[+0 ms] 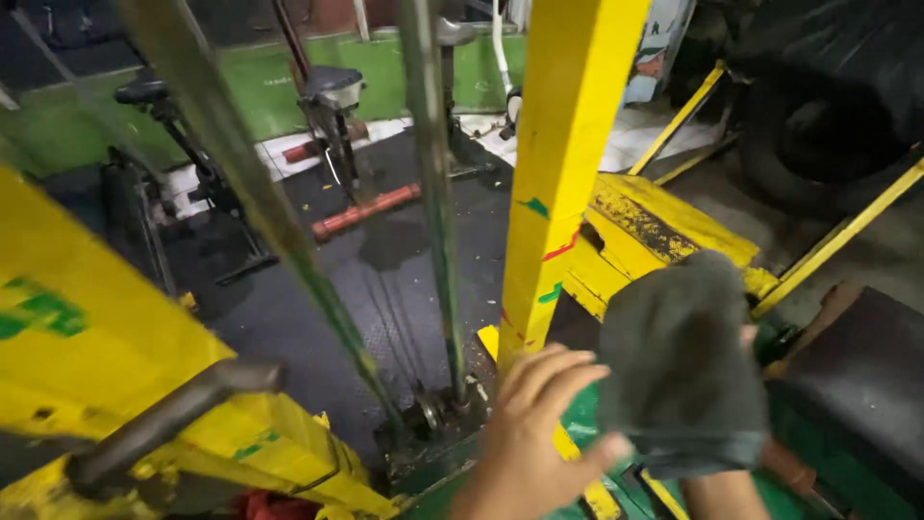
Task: The recorder wipes down various pieces of gym equipment including an exercise bike, a weight machine, and a treadmill with a cloth.
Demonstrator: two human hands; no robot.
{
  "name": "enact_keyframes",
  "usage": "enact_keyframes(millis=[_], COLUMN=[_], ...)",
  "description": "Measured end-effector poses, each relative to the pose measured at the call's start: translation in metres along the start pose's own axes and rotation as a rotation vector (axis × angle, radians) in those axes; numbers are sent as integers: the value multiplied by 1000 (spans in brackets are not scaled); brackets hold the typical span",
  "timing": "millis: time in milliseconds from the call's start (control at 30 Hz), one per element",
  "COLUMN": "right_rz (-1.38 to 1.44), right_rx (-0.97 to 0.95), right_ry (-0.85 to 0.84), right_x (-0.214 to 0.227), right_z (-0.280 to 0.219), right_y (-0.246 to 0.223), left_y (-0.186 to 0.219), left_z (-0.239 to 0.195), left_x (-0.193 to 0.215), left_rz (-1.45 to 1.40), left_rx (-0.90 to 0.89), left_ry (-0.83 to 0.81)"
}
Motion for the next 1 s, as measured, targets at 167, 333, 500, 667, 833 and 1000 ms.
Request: enact_keyframes(millis=[167, 333, 500, 667, 833, 1000], right_rz=[489, 284, -404, -750, -1161, -1264], right_rx=[9, 96, 617, 556, 646, 523], right_ry=[-442, -224, -164, -193, -149, -242], right_x=[122, -9, -75, -52, -50, -35], right_z=[55, 62, 101, 134, 134, 145], right_y=[82, 38, 16, 53, 28, 17], left_y=[-13, -60, -61, -96, -114, -130], left_z=[31, 70, 146, 171, 172, 170], left_x=[-45, -35, 25, 8, -1, -25], left_rz=[-262, -101, -50, 56, 28, -18], left_rx=[-37, -171, -75, -81, -130, -58], left_ry=[-106, -116, 212, 558, 705, 548])
Point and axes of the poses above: each hand's wrist, its own z-axis towards the middle knuckle, its own x-axis out of the back of the hand, y = z × x, the point moved 2 cm from there along z, towards the middle knuckle, and after that the axes turned 1 degree about z, right-handed, at the moved point
